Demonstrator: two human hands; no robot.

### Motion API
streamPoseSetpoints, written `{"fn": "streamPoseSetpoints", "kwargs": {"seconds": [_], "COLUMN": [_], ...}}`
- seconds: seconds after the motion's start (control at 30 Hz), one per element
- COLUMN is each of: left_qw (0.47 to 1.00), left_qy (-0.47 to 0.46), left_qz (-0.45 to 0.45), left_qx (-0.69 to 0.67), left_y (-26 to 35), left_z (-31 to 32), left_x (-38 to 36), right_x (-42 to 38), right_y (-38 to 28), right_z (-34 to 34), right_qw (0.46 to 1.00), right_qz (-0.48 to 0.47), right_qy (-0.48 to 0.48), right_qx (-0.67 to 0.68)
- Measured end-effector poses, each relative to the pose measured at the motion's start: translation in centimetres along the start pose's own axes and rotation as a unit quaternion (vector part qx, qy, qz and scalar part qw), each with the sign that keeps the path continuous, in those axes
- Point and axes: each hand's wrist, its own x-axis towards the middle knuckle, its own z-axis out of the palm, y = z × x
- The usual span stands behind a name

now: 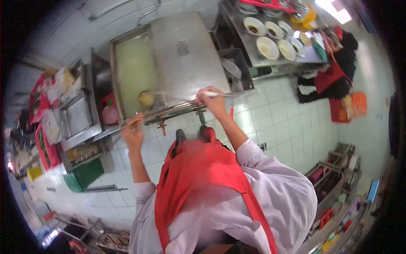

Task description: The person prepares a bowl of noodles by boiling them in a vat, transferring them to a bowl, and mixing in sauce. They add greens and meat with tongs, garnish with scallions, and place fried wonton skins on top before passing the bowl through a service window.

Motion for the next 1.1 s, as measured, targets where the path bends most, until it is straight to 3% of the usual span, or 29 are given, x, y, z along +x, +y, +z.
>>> {"fn": "streamPoseSetpoints", "kwargs": {"seconds": [0.03, 0.17, 0.23, 0.3, 0.37, 0.43, 0.5, 0.63, 0.7, 0.77, 0.87, 0.9, 0.93, 0.97, 1.0, 1.03, 1.1], "left_qw": [0.999, 0.998, 0.997, 0.995, 0.997, 0.997, 0.995, 0.992, 0.991, 0.985, 0.984, 0.986, 0.983, 0.982, 0.981, 0.975, 0.968], "left_qy": [0.0, -0.01, -0.012, -0.017, -0.033, -0.03, -0.01, 0.048, 0.046, 0.132, 0.139, 0.142, 0.157, 0.156, 0.181, 0.206, 0.224], "left_qz": [-0.029, 0.011, 0.039, 0.001, 0.044, 0.02, 0.039, 0.025, 0.038, 0.009, 0.019, 0.026, 0.056, 0.062, 0.068, 0.072, 0.107], "left_qx": [-0.014, -0.059, -0.062, -0.103, -0.062, -0.068, -0.092, -0.115, -0.117, -0.111, -0.108, -0.082, -0.078, -0.085, -0.027, 0.033, 0.031], "left_y": [0.7, 2.7, 3.2, 3.4, 5.0, 5.8, 4.9, 4.3, 4.5, 4.6, 5.1, 5.7, 6.6, 7.1, 7.5, 7.7, 6.7], "left_z": [-1.0, -4.0, -4.9, -5.6, -5.8, -6.1, -6.0, -6.5, -6.5, -6.0, -4.5, -4.2, -3.5, -2.8, -2.3, -2.1, -0.7], "left_x": [0.6, 2.9, 3.6, 4.3, 5.4, 5.8, 6.1, 6.4, 7.2, 7.8, 9.2, 9.3, 9.5, 9.9, 10.0, 9.9, 9.4], "right_x": [-0.1, 2.0, 3.8, 5.1, 6.0, 6.1, 4.6, -0.8, -2.1, -3.9, -2.9, -2.9, -1.8, -1.6, -1.3, -2.2, -0.9], "right_y": [-1.0, 0.4, 2.9, 6.4, 8.8, 10.3, 10.1, 8.5, 10.5, 6.4, 6.8, 3.9, 4.1, 3.0, 1.5, -2.8, -4.1], "right_z": [-2.3, -12.0, -15.7, -18.0, -20.1, -18.5, -18.4, -16.7, -16.3, -12.3, -5.7, -2.7, 1.0, 4.5, 8.1, 10.7, 15.3], "right_qw": [0.993, 0.93, 0.915, 0.896, 0.955, 0.919, 0.903, 0.913, 0.833, 0.811, 0.89, 0.963, 0.969, 0.983, 0.993, 0.983, 0.933], "right_qz": [-0.001, -0.126, -0.13, -0.137, -0.032, -0.038, 0.016, 0.064, 0.098, 0.069, -0.098, 0.021, -0.018, -0.082, -0.056, 0.055, 0.151], "right_qy": [0.074, 0.331, 0.373, 0.417, 0.287, 0.379, 0.405, 0.402, 0.48, 0.501, 0.303, 0.129, 0.04, -0.012, -0.087, -0.163, -0.287], "right_qx": [0.089, 0.1, 0.079, 0.064, -0.072, 0.101, 0.143, 0.016, -0.257, -0.294, -0.325, -0.234, -0.242, -0.162, -0.052, 0.066, 0.154]}}
